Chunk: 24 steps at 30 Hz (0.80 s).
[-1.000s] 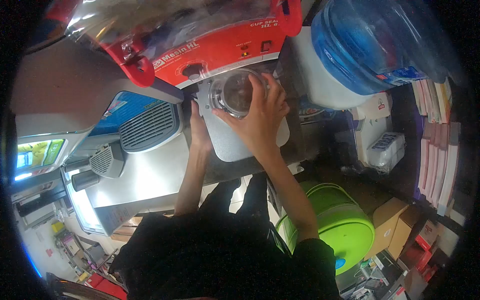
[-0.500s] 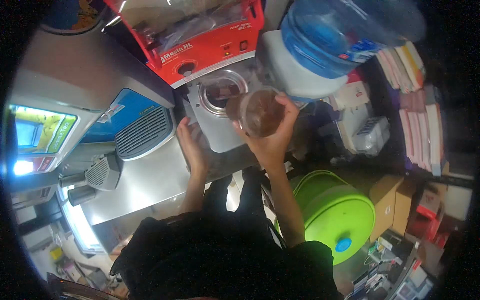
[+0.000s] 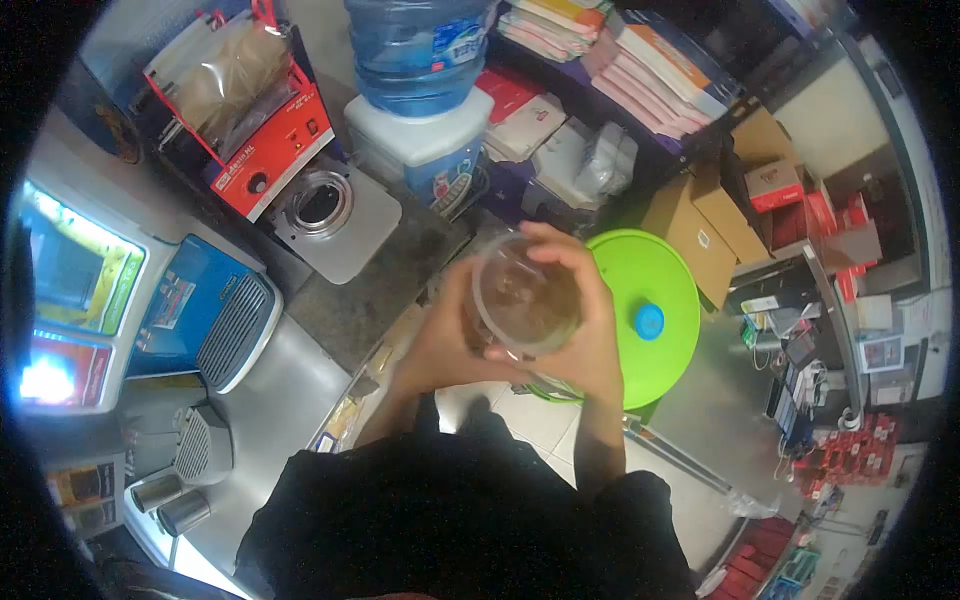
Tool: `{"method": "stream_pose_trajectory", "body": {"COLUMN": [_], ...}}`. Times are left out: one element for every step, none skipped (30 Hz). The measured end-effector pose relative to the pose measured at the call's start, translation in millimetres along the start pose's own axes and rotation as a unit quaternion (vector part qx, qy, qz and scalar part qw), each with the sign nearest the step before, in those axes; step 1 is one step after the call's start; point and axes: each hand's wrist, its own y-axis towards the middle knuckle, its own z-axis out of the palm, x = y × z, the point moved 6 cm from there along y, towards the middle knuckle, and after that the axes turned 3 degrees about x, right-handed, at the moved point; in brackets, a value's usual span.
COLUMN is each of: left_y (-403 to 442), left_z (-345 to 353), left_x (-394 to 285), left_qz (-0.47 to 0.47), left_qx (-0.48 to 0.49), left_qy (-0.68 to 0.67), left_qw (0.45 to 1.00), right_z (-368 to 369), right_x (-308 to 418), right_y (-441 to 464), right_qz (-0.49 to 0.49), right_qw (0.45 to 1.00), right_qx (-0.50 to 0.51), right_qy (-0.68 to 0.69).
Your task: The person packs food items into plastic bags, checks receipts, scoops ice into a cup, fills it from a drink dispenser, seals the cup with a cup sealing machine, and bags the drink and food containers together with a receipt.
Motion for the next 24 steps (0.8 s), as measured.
{"method": "stream_pose_trajectory", "body": {"left_y": [-1, -4, -5, -6, -6, -12, -13, -20, -28, -38, -45, -55, -66, -76, -86, -97, -109, -121, -131, -141, -150, -159, -167, -176], "left_z": [27, 50, 76, 105, 137, 170, 210, 251, 290, 330, 370, 411, 451, 489, 525, 558, 585, 612, 638, 660, 676, 699, 724, 748], "left_x": [0, -4, -7, -12, -25, -24, -17, -16, -22, -19, -12, -20, -29, -36, -43, -48, -51, -57, -60, -62, -53, -51, -44, -36], "left_qz": [-0.020, -0.012, -0.003, 0.005, 0.014, 0.007, -0.041, -0.095, -0.108, -0.120, -0.126, -0.139, -0.153, -0.154, -0.160, -0.166, -0.170, -0.175, -0.177, -0.178, -0.191, -0.193, -0.162, -0.131], "left_qx": [0.008, 0.022, 0.043, 0.074, 0.102, 0.131, 0.164, 0.197, 0.212, 0.247, 0.283, 0.305, 0.327, 0.383, 0.417, 0.446, 0.464, 0.481, 0.495, 0.507, 0.514, 0.530, 0.575, 0.619], "left_qy": [-0.039, -0.043, -0.051, -0.065, -0.161, -0.159, -0.257, -0.350, -0.391, -0.408, -0.422, -0.442, -0.461, -0.514, -0.533, -0.550, -0.528, -0.552, -0.574, -0.595, -0.573, -0.604, -0.628, -0.644], "left_qw": [0.999, 0.999, 0.998, 0.995, 0.982, 0.979, 0.951, 0.911, 0.889, 0.871, 0.852, 0.832, 0.811, 0.752, 0.718, 0.686, 0.691, 0.659, 0.627, 0.598, 0.609, 0.563, 0.498, 0.430], "right_z": [-15, -30, -48, -69, -91, -116, -146, -172, -197, -218, -237, -256, -269, -284, -301, -316, -328, -340, -351, -363, -371, -385, -398, -414], "right_x": [9, 21, 36, 52, 72, 87, 99, 114, 128, 142, 156, 170, 186, 193, 202, 209, 217, 222, 224, 224, 221, 222, 222, 222], "right_y": [-19, -38, -58, -82, -106, -138, -170, -208, -250, -295, -338, -378, -416, -452, -485, -514, -536, -557, -575, -591, -604, -614, -624, -635], "right_qz": [0.005, 0.014, 0.024, 0.040, 0.019, 0.025, 0.032, 0.037, 0.052, 0.073, 0.086, 0.096, 0.100, 0.101, 0.102, 0.101, 0.093, 0.089, 0.082, 0.074, 0.073, 0.069, 0.068, 0.069], "right_qw": [0.998, 0.996, 0.991, 0.982, 0.972, 0.964, 0.951, 0.936, 0.916, 0.897, 0.877, 0.855, 0.836, 0.821, 0.807, 0.795, 0.787, 0.782, 0.779, 0.779, 0.780, 0.792, 0.805, 0.817], "right_qx": [-0.017, -0.028, -0.045, -0.071, -0.091, -0.137, -0.187, -0.236, -0.279, -0.319, -0.358, -0.395, -0.434, -0.467, -0.495, -0.520, -0.532, -0.543, -0.551, -0.556, -0.560, -0.538, -0.514, -0.488], "right_qy": [-0.052, -0.087, -0.126, -0.169, -0.216, -0.228, -0.243, -0.259, -0.282, -0.297, -0.310, -0.321, -0.322, -0.314, -0.306, -0.296, -0.299, -0.293, -0.288, -0.281, -0.269, -0.280, -0.290, -0.300]}}
